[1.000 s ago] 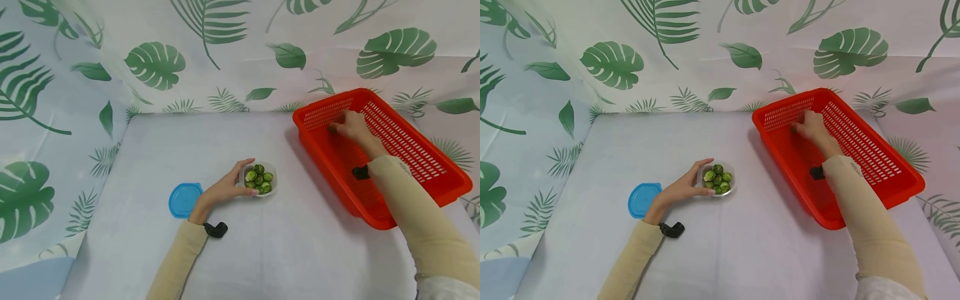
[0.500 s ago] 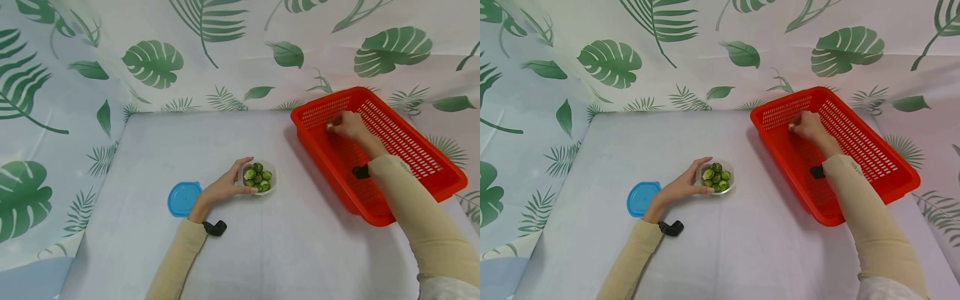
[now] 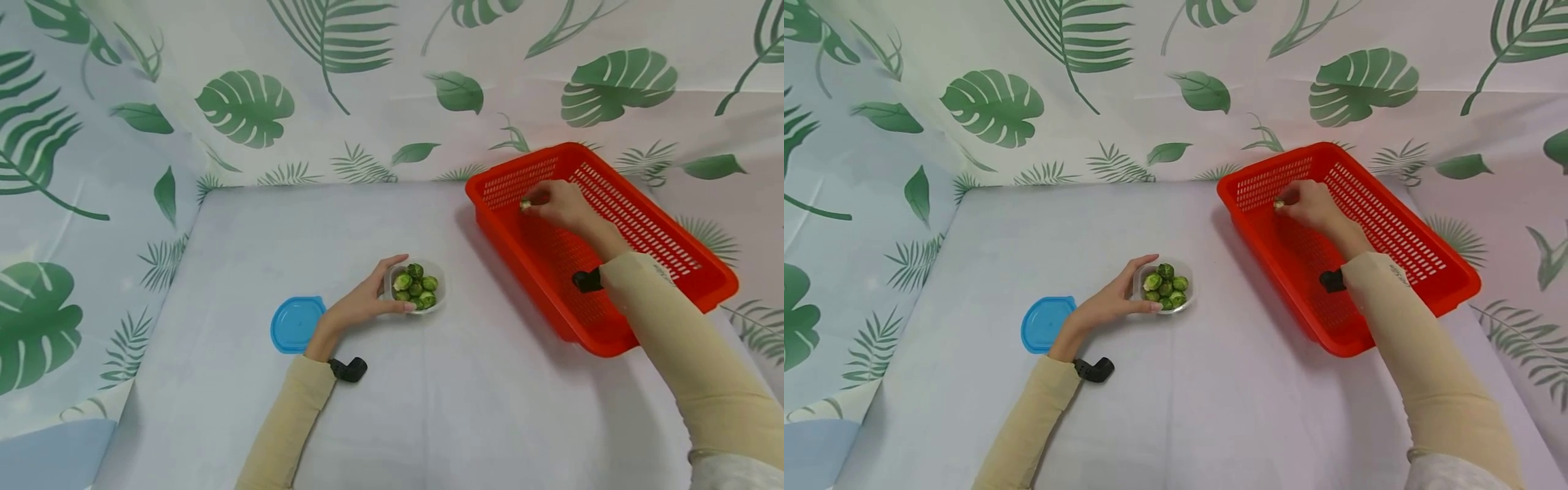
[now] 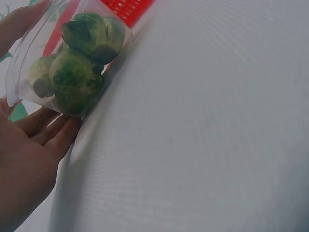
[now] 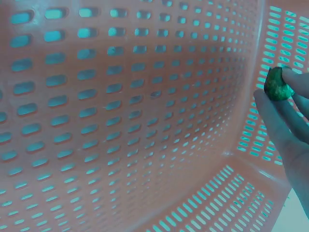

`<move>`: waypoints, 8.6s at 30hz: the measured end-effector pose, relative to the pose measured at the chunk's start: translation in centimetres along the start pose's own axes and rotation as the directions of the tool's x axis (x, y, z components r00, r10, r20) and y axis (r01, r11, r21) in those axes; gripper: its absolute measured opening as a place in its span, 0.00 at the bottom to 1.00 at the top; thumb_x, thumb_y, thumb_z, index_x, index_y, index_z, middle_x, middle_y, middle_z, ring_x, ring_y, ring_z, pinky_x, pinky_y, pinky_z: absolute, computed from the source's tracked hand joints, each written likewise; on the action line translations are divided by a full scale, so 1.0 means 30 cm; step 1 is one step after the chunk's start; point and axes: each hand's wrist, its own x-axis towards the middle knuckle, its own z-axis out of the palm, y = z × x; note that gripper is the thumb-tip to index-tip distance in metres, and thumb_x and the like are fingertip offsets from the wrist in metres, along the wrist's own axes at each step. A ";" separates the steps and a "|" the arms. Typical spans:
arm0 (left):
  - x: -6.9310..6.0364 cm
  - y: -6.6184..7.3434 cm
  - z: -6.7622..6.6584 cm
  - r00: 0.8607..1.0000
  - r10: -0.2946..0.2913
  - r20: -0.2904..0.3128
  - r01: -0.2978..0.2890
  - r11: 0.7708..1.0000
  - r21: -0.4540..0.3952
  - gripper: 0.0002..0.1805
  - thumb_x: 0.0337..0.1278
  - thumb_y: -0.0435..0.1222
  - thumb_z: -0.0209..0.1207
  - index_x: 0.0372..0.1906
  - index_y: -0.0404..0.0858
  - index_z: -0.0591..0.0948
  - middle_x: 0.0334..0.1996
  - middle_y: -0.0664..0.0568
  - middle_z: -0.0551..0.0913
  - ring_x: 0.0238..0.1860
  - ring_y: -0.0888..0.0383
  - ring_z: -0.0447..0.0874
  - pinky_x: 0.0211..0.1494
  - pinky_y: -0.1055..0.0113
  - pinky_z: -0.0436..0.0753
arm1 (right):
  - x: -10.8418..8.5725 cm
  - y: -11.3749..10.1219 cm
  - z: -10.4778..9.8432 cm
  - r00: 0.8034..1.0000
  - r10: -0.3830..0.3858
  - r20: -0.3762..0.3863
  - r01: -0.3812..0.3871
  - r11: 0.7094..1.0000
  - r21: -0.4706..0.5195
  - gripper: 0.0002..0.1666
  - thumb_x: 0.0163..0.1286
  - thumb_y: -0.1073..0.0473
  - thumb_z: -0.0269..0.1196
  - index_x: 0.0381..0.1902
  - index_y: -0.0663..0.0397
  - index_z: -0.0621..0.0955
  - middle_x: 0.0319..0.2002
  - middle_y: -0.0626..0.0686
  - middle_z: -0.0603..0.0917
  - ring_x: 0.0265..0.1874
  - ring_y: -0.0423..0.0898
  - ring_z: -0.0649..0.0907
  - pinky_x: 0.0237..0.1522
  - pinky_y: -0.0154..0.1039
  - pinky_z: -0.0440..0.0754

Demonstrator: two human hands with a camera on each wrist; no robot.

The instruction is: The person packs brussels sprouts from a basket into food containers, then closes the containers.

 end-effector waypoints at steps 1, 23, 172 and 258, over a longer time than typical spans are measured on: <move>0.000 0.001 0.000 1.000 -0.001 0.001 0.001 1.000 0.000 0.51 0.62 0.45 0.70 0.82 0.62 0.51 0.84 0.54 0.45 0.84 0.52 0.41 0.83 0.44 0.53 | -0.006 -0.005 0.000 1.000 -0.007 -0.001 0.007 1.000 0.002 0.20 0.74 0.60 0.64 0.57 0.68 0.81 0.54 0.70 0.83 0.50 0.63 0.81 0.43 0.40 0.81; -0.004 0.000 -0.016 1.000 -0.003 0.004 0.003 0.999 -0.034 0.50 0.62 0.47 0.69 0.81 0.66 0.51 0.84 0.54 0.45 0.84 0.48 0.38 0.83 0.44 0.51 | -0.123 -0.176 -0.033 0.995 -0.094 -0.028 0.095 0.995 0.028 0.20 0.72 0.57 0.68 0.58 0.59 0.83 0.54 0.64 0.86 0.56 0.60 0.82 0.59 0.60 0.81; 0.000 0.005 -0.012 0.998 -0.052 -0.040 0.055 0.995 0.087 0.52 0.59 0.50 0.71 0.81 0.65 0.51 0.84 0.56 0.45 0.83 0.48 0.44 0.79 0.37 0.57 | -0.205 -0.352 0.478 0.862 -0.476 0.176 0.415 0.860 0.296 0.64 0.51 0.52 0.83 0.79 0.58 0.60 0.73 0.61 0.70 0.70 0.60 0.73 0.71 0.62 0.72; -0.292 0.234 -0.318 0.983 -0.121 -0.137 0.173 0.862 0.477 0.11 0.71 0.34 0.61 0.53 0.36 0.83 0.47 0.47 0.86 0.49 0.52 0.82 0.53 0.57 0.80 | -0.165 -0.316 0.494 0.868 -0.444 0.223 0.341 0.859 0.382 0.62 0.53 0.47 0.82 0.79 0.48 0.61 0.72 0.54 0.72 0.71 0.53 0.70 0.69 0.58 0.73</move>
